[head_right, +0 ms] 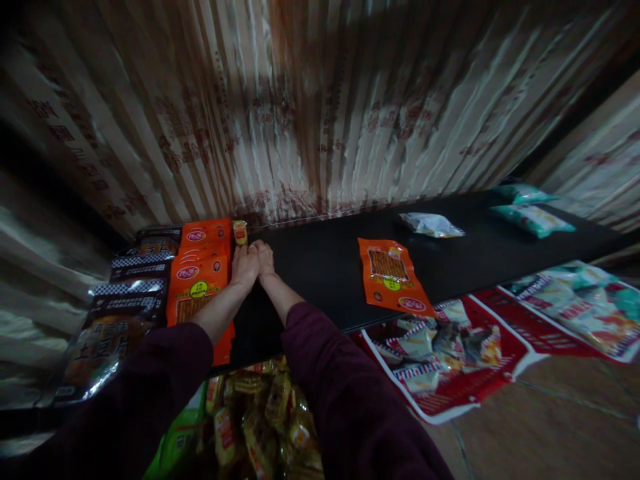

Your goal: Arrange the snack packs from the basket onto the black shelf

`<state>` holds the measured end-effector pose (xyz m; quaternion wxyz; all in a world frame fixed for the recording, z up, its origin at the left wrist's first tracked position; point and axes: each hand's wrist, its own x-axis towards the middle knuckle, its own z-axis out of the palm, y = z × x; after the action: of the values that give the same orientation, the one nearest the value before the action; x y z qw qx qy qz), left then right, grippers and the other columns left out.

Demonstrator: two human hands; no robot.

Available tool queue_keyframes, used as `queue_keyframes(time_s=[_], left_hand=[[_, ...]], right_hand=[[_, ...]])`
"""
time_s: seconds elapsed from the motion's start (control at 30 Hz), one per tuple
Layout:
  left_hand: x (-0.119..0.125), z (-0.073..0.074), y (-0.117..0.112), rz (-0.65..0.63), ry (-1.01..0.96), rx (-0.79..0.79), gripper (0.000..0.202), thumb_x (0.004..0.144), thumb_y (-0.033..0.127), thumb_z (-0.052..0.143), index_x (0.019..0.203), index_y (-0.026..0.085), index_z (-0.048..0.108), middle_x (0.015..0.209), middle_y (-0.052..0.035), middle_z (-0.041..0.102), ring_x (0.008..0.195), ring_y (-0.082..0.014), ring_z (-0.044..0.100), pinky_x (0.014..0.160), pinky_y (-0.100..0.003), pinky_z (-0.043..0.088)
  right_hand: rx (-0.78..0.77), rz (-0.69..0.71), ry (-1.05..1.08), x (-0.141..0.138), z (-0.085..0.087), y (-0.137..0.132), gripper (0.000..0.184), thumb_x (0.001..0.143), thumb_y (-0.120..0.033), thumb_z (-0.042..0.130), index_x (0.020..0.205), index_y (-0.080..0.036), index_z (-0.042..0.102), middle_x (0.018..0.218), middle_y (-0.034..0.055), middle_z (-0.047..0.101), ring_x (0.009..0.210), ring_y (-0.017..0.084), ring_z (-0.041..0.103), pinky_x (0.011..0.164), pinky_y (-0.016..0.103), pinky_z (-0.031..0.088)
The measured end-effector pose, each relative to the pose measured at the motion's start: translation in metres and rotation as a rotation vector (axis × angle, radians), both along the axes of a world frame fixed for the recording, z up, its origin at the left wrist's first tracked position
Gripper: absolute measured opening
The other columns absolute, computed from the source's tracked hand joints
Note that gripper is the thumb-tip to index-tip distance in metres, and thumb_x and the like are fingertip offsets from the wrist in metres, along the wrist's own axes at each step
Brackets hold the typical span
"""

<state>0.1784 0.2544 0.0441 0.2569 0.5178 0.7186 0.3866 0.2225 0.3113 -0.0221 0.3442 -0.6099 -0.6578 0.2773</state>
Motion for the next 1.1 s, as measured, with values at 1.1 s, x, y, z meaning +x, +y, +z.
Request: queue_keyframes(time_s=[1.1], left_hand=[[-0.034, -0.086, -0.261, -0.098, -0.24, -0.084, 0.022, 0.079, 0.018, 0.046, 0.093, 0.019, 0.063, 0.102, -0.0068, 0.067, 0.1, -0.0197, 0.059, 0.097, -0.035, 0.041]], right_hand=[[-0.145, 0.279, -0.184, 0.028, -0.01, -0.29, 0.023, 0.081, -0.009, 0.051, 0.098, -0.013, 0.066, 0.099, 0.0111, 0.069, 0.091, 0.019, 0.062, 0.084, 0.029, 0.046]])
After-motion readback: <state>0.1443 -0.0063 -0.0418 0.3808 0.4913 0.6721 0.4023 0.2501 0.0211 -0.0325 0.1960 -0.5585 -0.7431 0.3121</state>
